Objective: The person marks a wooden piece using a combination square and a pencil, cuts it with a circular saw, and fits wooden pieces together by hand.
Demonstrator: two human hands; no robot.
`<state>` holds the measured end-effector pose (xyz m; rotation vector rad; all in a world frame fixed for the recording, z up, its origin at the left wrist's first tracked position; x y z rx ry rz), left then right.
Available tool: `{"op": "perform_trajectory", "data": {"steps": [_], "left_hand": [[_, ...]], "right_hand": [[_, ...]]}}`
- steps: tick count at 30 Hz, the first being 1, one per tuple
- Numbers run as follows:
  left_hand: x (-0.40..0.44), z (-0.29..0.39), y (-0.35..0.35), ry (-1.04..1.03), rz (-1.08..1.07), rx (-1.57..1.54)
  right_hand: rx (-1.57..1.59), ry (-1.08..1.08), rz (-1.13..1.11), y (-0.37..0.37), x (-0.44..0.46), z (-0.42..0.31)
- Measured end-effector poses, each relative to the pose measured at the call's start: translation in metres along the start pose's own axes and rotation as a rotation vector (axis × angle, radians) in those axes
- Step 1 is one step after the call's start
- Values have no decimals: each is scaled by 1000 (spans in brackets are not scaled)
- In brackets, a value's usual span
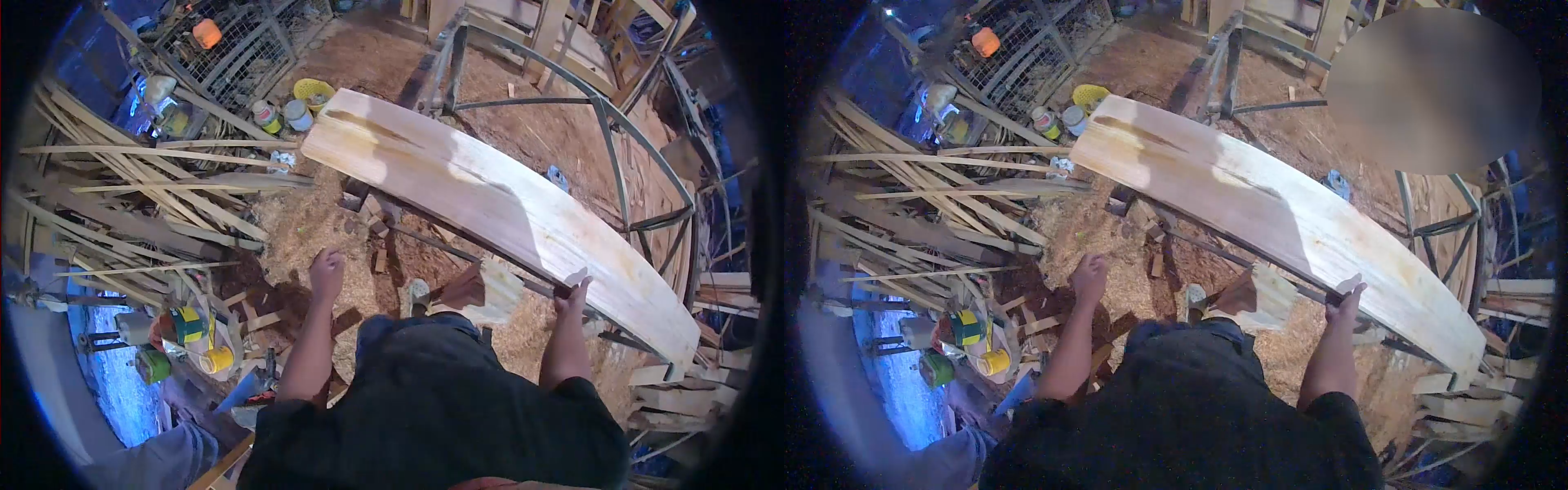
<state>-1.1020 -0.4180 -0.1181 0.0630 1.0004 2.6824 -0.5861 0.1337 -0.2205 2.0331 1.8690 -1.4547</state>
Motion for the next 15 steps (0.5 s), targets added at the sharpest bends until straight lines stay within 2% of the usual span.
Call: {"op": "perform_trajectory", "data": {"steps": [2,3,5,7,9,12,13,15], "left_hand": [[18,50,-33,-78,-94,-36],[23,80,-43,-130,-141,-2],[27,139,-54,-239,-249,73],[40,173,-64,-382,-250,138],[52,189,-74,-471,-261,172],[66,230,-76,-733,-133,293],[73,231,-88,-727,-178,462],[86,250,-103,-838,-238,532]], "right_hand": [[-15,25,80,-17,-4,5],[30,48,222,-31,-25,6],[8,61,186,-22,-27,7],[-3,67,154,-22,-29,7],[3,59,145,-24,-50,15],[58,65,82,-33,-79,24],[48,54,127,-36,-89,25],[28,48,148,-27,-80,22]]}}
Point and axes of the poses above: each hand's wrist, its own x-axis towards the middle knuckle, its own y-axis out of the back of the hand, z = x × y, the point moved 8 cm from there along x, towards the middle knuckle, and after that the axes turned 6 degrees about x, right-handed, at the moved point
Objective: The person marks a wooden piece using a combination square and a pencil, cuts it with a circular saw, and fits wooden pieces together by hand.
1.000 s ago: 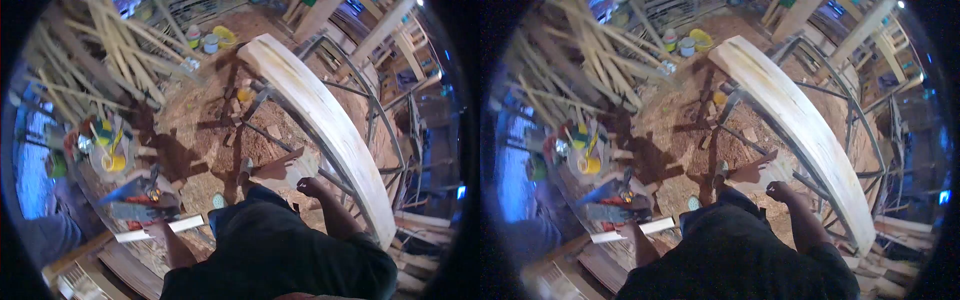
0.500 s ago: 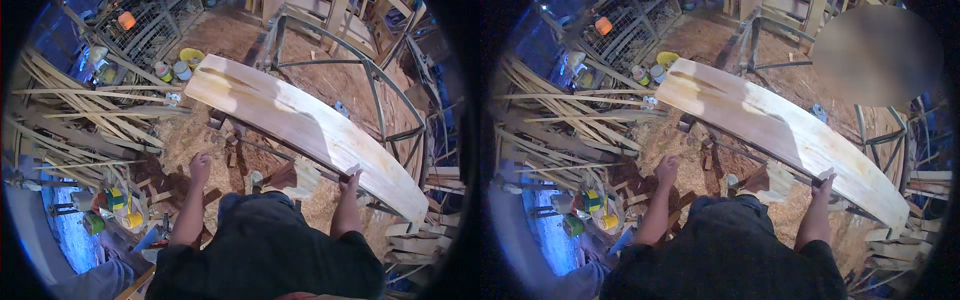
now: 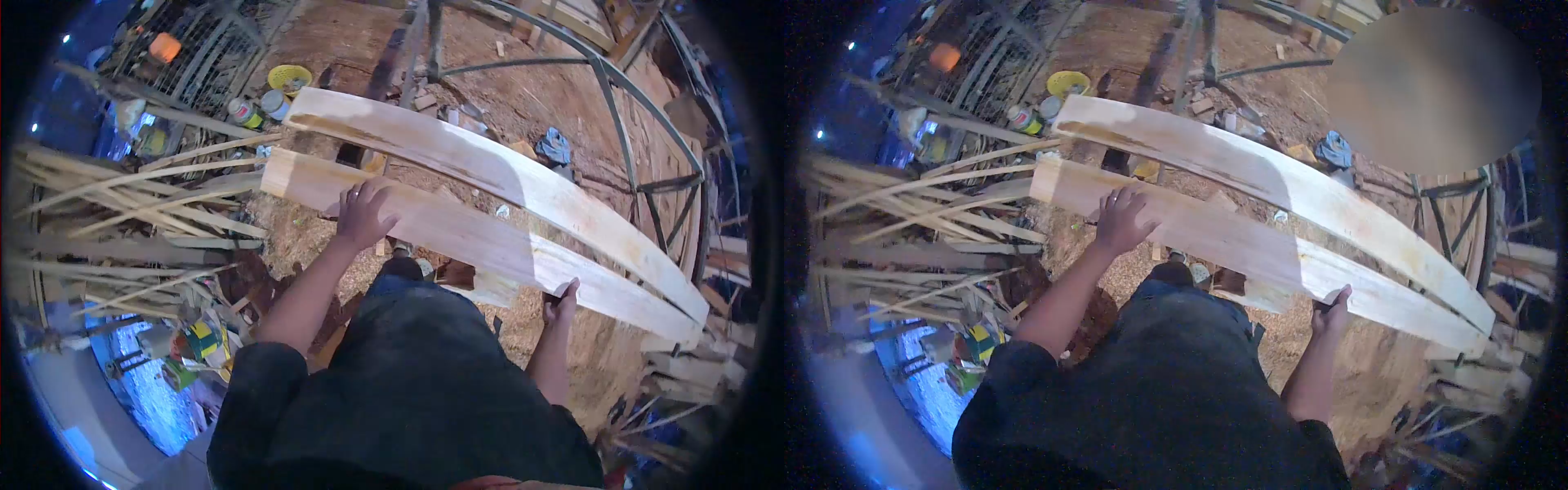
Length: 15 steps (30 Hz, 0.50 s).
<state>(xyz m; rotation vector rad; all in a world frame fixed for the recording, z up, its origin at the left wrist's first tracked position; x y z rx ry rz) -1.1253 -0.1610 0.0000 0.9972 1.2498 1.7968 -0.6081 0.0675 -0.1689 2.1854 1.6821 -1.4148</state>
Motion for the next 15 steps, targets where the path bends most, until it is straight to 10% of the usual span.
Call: {"op": "perform_trajectory", "data": {"steps": [7,15], "left_hand": [[75,14,-89,-388,-624,-75],[96,37,-151,-346,-1192,-257]], "right_hand": [[-101,40,135,52,20,13],[150,358,466,20,-6,12]]}}
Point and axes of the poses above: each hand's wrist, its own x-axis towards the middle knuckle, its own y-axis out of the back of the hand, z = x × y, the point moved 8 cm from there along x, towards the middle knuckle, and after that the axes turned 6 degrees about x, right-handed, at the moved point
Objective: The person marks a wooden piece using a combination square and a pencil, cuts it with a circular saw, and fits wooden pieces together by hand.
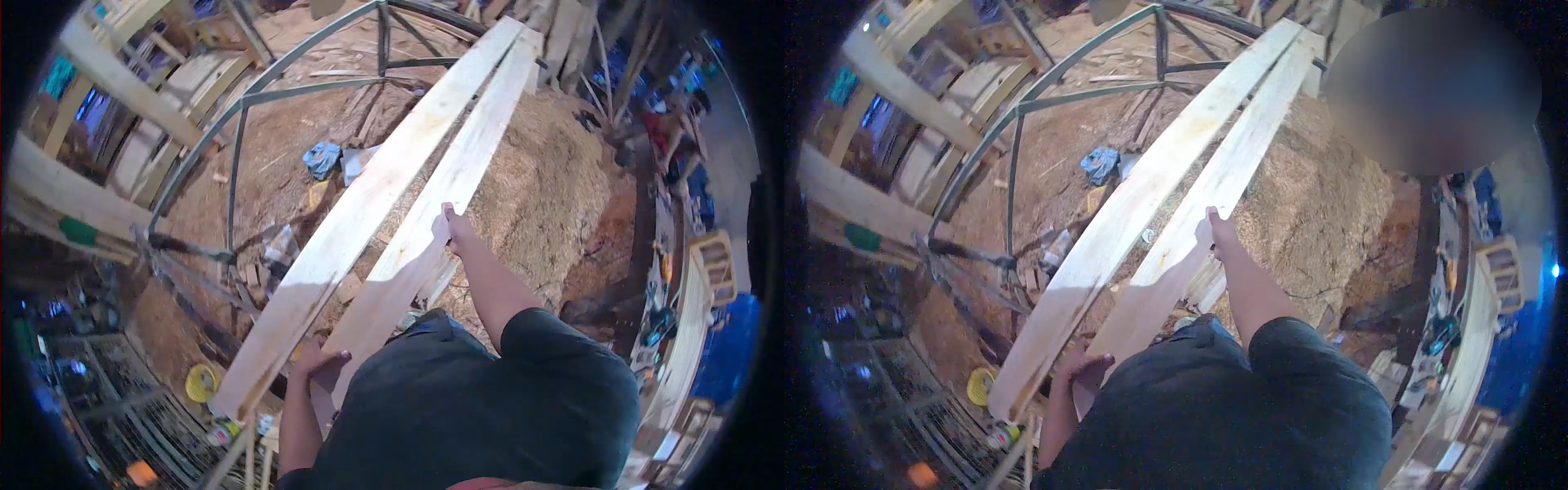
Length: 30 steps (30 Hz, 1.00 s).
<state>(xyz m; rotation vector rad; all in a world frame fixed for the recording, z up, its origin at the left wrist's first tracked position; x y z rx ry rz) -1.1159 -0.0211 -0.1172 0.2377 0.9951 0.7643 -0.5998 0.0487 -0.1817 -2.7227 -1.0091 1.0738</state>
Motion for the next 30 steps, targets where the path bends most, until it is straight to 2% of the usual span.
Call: {"op": "perform_trajectory", "data": {"steps": [2,4,5,7,10,12,13,15,16,18,19,20,21,22,25,29,30], "left_hand": [[13,-10,-9,53,-192,22],[8,-19,-17,-44,-86,88],[8,-18,-18,-93,-33,121],[-15,4,2,-5,96,258],[-69,42,37,162,220,357],[-97,53,51,233,345,459],[-98,23,44,259,371,450],[-121,12,47,29,612,478],[-126,-7,44,52,631,517],[-143,-31,43,48,685,557],[-157,-31,46,21,719,561],[-164,-29,50,-11,755,566],[-170,-27,52,-54,783,613],[-174,-30,55,-49,777,593],[-177,-22,60,-41,761,560],[-164,-16,67,-95,741,599],[-162,-14,65,-121,744,593]], "right_hand": [[32,43,60,3,6,11],[28,59,182,7,5,13],[-61,80,162,3,1,11],[-247,117,131,-2,-9,7],[515,-71,-179,-40,-17,28],[348,46,-99,-44,-17,22],[264,105,-60,-45,-17,18],[140,143,-60,-30,21,2],[81,166,-62,-27,38,-6],[122,193,-39,-54,-14,-73],[187,89,-91,-54,-5,-78],[106,79,-7,-58,-24,-94],[-164,98,0,-64,-33,-98],[-432,119,7,-67,-39,-97],[-511,383,100,-61,-25,-90],[-598,305,72,-86,-44,-116],[-553,305,22,-73,-1,-99]]}}
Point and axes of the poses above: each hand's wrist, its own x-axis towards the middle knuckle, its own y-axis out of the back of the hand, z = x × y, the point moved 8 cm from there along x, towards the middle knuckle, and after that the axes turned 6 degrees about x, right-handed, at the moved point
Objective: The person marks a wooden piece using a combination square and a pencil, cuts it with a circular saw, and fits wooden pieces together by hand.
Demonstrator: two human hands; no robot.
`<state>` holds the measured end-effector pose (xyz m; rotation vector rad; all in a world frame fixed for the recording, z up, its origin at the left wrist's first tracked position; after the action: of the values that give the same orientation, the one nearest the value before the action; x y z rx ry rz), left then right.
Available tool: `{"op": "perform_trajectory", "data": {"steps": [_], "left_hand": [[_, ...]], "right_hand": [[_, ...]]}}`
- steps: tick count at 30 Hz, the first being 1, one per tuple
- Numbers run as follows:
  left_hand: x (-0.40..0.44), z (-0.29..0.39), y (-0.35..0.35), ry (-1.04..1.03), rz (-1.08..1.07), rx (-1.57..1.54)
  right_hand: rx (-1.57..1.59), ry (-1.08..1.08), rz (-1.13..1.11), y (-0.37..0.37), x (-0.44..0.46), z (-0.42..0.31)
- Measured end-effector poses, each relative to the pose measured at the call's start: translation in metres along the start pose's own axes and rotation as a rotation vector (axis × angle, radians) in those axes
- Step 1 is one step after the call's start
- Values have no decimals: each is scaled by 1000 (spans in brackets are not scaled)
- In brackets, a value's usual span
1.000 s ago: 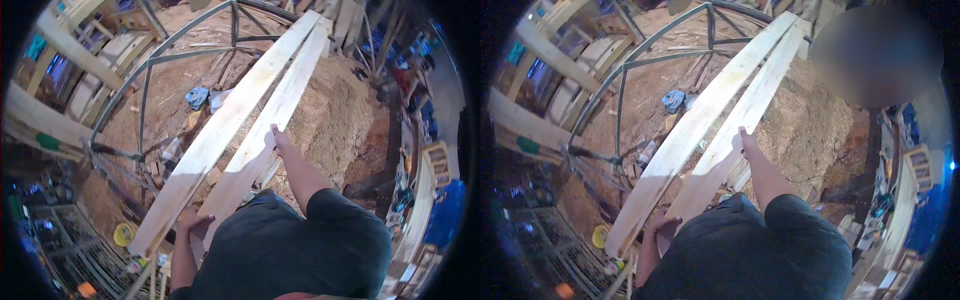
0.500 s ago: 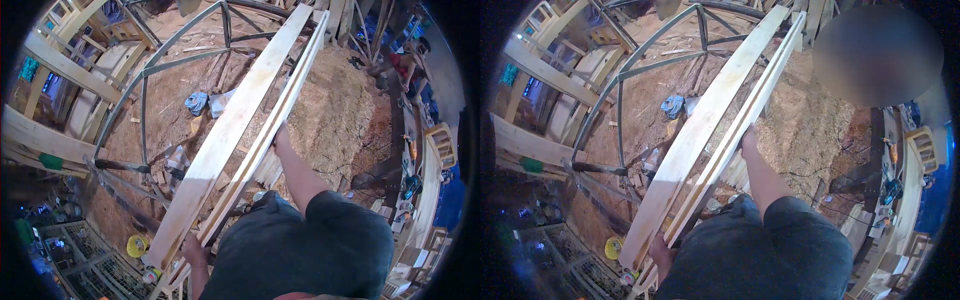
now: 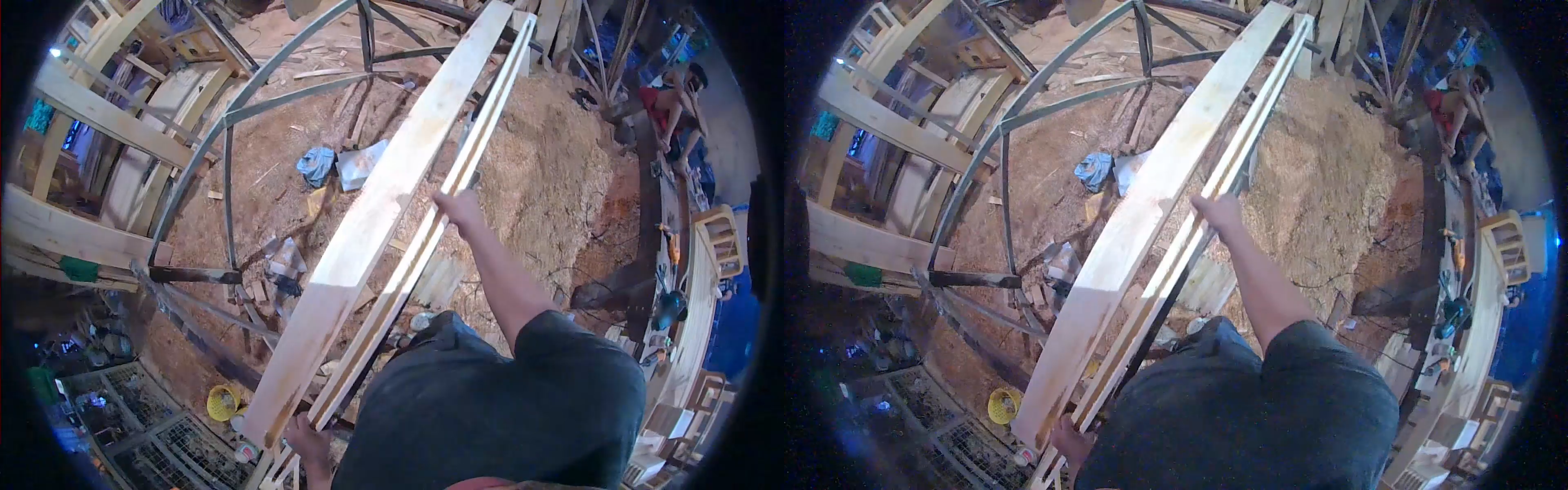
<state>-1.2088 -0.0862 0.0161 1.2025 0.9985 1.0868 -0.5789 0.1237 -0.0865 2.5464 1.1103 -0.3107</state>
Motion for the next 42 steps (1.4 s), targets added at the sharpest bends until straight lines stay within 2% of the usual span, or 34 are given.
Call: {"op": "perform_trajectory", "data": {"steps": [2,4,7,10,11,14,17,20,21,24,27,31,33,35,38,39,40,41,42], "left_hand": [[19,15,-5,26,-6,-15],[37,25,-21,72,1,-30],[60,47,-39,21,-3,-62],[82,82,-29,0,35,-40],[84,85,-28,7,48,-35],[92,92,-19,58,-22,-10],[92,88,-33,56,-47,-35],[85,80,-40,278,-213,-63],[86,84,-37,269,-234,-66],[90,92,-34,249,-275,-45],[97,94,-52,234,-240,-5],[95,97,-45,243,-163,-2],[94,99,-41,280,-199,0],[89,99,-36,334,-263,-24],[77,130,6,294,185,59],[67,142,8,314,318,31],[59,164,12,265,403,-33],[48,185,15,214,489,-89],[44,202,-13,122,425,-225]], "right_hand": [[-29,-31,-41,2,34,2],[5,-56,-40,8,46,-25],[97,182,199,11,73,-28],[-21,153,264,3,46,-18],[-37,338,383,3,30,-32],[-105,231,394,4,20,-44],[-157,262,387,7,15,-53],[-120,231,380,9,17,-51],[-136,228,416,9,18,-50],[-175,107,294,5,43,-35],[-153,231,324,13,57,-45],[-435,371,330,8,104,-7],[-251,227,268,12,82,-24],[-288,325,187,4,148,26],[182,-35,-253,-14,74,3],[218,-91,-369,-21,39,-1],[101,-128,-388,-27,31,18],[85,-142,-571,-41,-16,17],[39,-208,-744,-51,-68,19]]}}
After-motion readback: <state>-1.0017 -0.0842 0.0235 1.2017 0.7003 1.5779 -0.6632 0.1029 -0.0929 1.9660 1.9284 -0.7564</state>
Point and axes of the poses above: each hand's wrist, its own x-axis towards the middle knuckle, its own y-axis out of the back of the hand, z = x × y, the point moved 8 cm from there along x, towards the middle knuckle, and after that the axes turned 6 degrees about x, right-handed, at the moved point
